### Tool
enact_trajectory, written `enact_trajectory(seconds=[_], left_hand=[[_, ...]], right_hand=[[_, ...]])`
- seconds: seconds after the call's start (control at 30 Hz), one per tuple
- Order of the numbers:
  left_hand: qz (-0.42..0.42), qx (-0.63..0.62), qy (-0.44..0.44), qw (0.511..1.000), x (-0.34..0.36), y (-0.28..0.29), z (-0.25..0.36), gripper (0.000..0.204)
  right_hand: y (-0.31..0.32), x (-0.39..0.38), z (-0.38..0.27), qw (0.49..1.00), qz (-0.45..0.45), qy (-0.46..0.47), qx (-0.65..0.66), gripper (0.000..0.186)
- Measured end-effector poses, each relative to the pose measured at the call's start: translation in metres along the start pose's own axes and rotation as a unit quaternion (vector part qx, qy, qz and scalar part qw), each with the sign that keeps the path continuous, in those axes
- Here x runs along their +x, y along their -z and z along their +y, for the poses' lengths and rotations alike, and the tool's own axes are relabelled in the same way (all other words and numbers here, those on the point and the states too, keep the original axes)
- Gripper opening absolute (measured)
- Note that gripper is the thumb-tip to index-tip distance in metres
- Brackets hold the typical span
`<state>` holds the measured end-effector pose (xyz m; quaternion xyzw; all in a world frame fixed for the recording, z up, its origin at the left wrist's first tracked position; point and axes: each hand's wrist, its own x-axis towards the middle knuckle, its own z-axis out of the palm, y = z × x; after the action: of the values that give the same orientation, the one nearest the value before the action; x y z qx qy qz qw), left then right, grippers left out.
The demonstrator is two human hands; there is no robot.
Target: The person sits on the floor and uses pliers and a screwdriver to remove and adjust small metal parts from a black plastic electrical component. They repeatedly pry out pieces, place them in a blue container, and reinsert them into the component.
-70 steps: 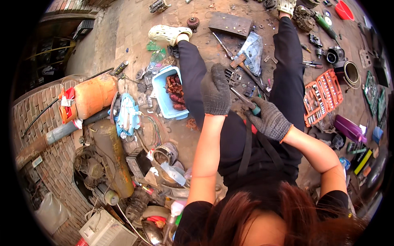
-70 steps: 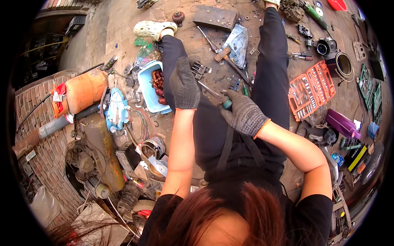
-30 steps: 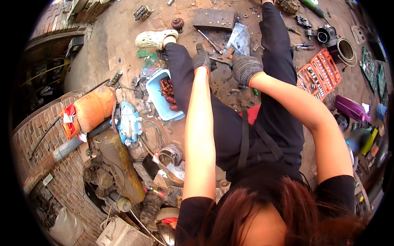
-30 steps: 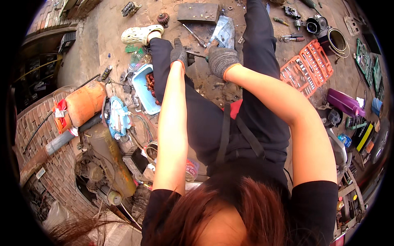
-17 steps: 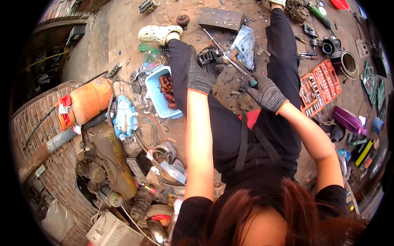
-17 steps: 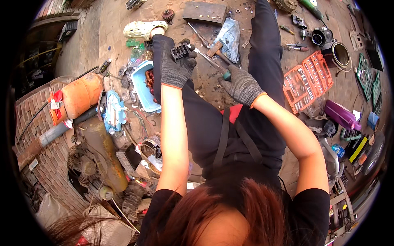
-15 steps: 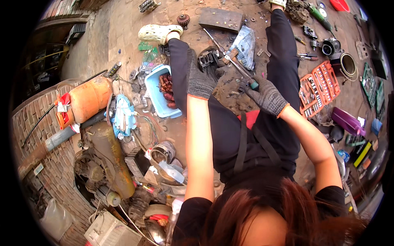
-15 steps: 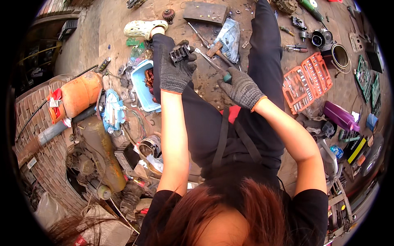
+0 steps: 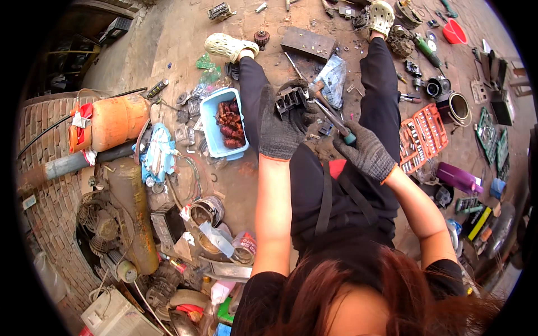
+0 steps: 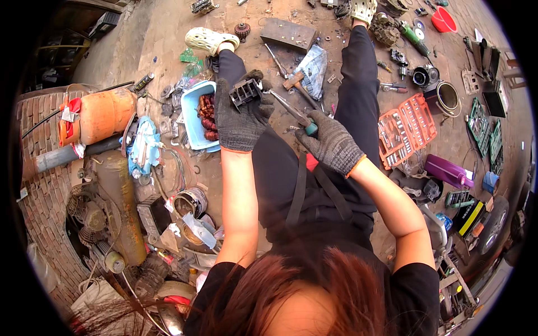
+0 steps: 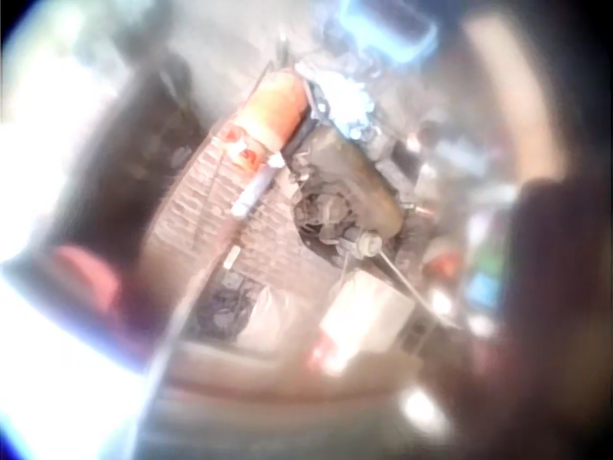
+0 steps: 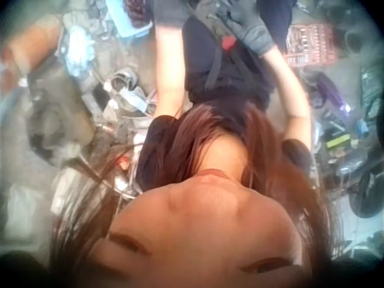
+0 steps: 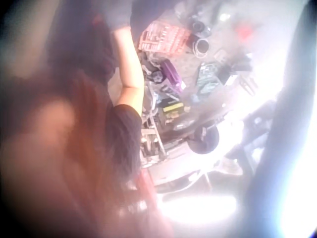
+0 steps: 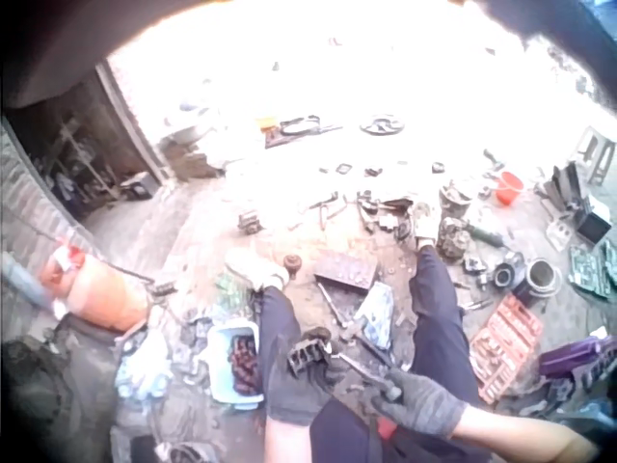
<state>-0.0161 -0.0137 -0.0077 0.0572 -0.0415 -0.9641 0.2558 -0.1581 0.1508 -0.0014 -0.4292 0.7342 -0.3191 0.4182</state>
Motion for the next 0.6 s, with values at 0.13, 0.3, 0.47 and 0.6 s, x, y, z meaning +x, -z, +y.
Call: enact_trajectory(seconds=[0.13, 0.3, 0.47, 0.6], left_hand=[[0.012, -0.009, -0.005, 1.0, -0.023, -0.026, -0.008, 0.069], [-0.022, -0.041, 0.02, 0.999, -0.05, -0.043, -0.011, 0.069], [-0.076, -0.119, 0.014, 0.99, -0.062, -0.048, -0.012, 0.062], [-0.011, -0.016, -0.056, 0.998, -0.061, -0.046, -0.017, 0.062]], right_hand=[[0.002, -0.026, -0.026, 0.998, -0.009, 0.016, 0.066, 0.038], [0.0, -0.054, -0.046, 0.998, -0.012, 0.022, 0.054, 0.035], [-0.003, -0.065, -0.053, 0.991, -0.029, 0.045, 0.119, 0.025], [0.011, -0.056, -0.054, 0.991, -0.017, 0.04, 0.13, 0.02]])
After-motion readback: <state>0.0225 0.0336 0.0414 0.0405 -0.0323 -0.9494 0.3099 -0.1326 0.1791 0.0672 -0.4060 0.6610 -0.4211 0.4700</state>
